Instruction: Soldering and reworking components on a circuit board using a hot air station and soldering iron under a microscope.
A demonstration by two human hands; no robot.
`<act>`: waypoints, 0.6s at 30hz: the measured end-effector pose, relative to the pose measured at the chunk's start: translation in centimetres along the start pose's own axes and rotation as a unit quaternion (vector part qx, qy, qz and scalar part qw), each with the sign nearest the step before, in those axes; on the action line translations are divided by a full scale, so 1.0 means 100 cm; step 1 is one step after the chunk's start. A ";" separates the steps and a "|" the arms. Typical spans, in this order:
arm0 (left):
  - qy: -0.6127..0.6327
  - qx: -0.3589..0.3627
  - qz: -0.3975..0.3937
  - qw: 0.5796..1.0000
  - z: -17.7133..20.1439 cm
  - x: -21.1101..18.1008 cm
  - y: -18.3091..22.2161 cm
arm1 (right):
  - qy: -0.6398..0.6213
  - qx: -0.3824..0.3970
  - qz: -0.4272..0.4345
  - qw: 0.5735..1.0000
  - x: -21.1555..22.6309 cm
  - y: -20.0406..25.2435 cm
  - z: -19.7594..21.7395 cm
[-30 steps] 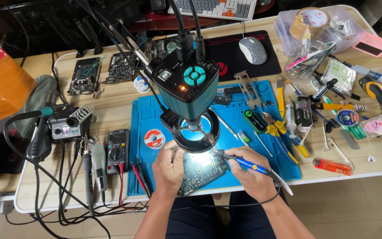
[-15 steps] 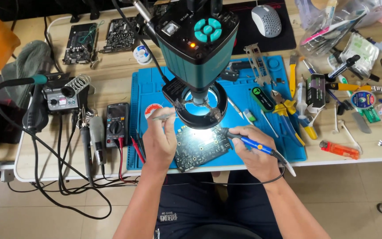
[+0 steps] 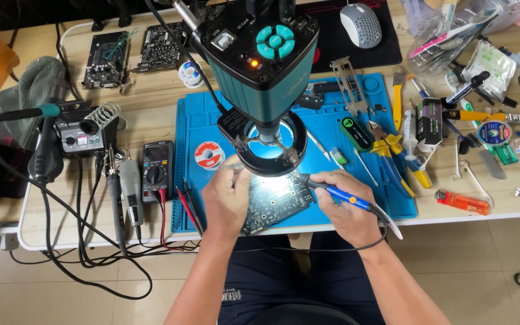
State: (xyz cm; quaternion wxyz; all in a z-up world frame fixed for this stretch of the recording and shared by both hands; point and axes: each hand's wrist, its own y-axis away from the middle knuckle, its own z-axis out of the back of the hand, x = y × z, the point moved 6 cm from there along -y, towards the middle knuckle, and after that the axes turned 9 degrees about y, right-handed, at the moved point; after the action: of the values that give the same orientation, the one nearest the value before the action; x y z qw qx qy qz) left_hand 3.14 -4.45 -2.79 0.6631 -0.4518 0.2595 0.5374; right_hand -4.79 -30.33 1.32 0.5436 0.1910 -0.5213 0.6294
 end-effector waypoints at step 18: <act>0.051 0.009 0.003 0.999 -0.014 -0.006 0.006 | 0.019 0.003 -0.069 0.997 -0.001 0.002 -0.001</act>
State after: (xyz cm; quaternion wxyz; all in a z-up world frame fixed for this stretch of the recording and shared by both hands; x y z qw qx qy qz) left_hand 2.63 -5.94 -3.07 0.6512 -0.4720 0.2993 0.5135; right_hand -4.93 -30.21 1.08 0.5950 0.2158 -0.4947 0.5956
